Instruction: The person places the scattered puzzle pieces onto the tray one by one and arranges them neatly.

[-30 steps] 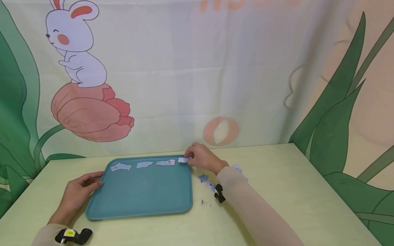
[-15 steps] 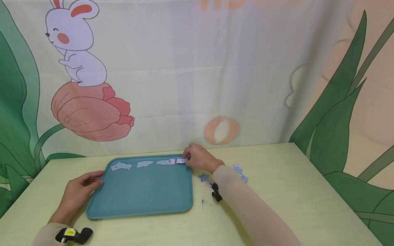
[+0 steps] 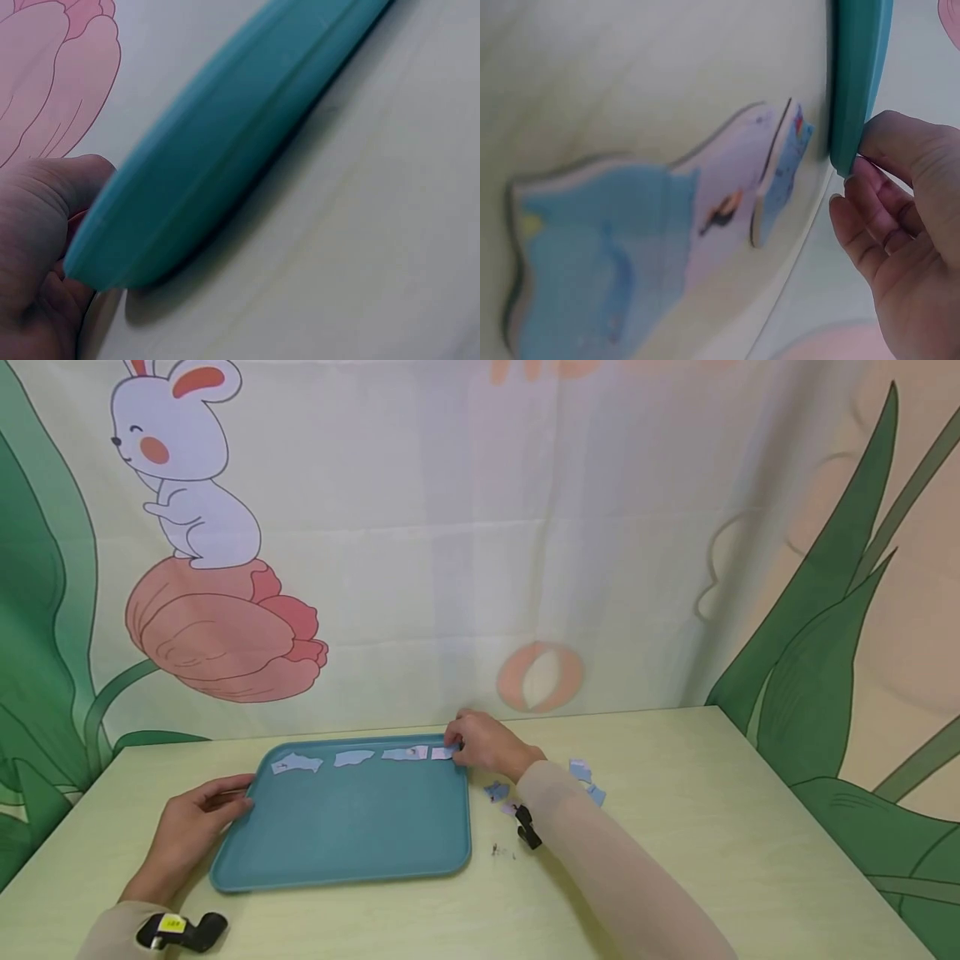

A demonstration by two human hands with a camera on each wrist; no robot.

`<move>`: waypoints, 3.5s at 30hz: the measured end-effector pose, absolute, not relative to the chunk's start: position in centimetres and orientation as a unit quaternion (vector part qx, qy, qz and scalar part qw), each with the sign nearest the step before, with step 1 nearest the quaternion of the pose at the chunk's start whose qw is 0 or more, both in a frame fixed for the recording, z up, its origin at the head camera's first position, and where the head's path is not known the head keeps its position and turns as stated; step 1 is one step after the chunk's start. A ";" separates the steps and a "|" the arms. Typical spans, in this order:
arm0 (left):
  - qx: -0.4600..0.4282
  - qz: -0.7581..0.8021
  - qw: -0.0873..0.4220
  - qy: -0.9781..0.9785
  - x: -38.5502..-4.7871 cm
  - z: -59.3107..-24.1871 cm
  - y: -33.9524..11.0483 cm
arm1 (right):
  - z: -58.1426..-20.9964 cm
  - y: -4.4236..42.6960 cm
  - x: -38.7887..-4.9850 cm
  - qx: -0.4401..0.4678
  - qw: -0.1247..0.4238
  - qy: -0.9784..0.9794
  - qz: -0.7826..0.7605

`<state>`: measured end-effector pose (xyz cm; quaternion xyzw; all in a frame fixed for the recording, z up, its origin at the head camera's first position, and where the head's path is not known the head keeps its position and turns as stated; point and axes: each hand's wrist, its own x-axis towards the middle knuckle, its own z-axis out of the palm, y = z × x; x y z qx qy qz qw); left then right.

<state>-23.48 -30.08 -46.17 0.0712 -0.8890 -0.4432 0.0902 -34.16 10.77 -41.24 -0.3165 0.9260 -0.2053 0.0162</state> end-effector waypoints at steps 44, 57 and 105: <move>0.068 -0.451 0.091 -0.885 -23.5 -46.2 -29.8 | -38.1 11.5 -32.5 -0.289 0.000 0.940 -0.182; 0.070 -0.442 0.083 -0.890 -23.6 -46.2 -30.1 | -38.1 16.3 -29.3 -0.250 -0.034 0.931 -0.264; 0.082 -0.448 0.084 -0.886 -23.6 -46.5 -30.1 | -41.8 27.2 -27.6 -0.131 0.010 0.945 -0.300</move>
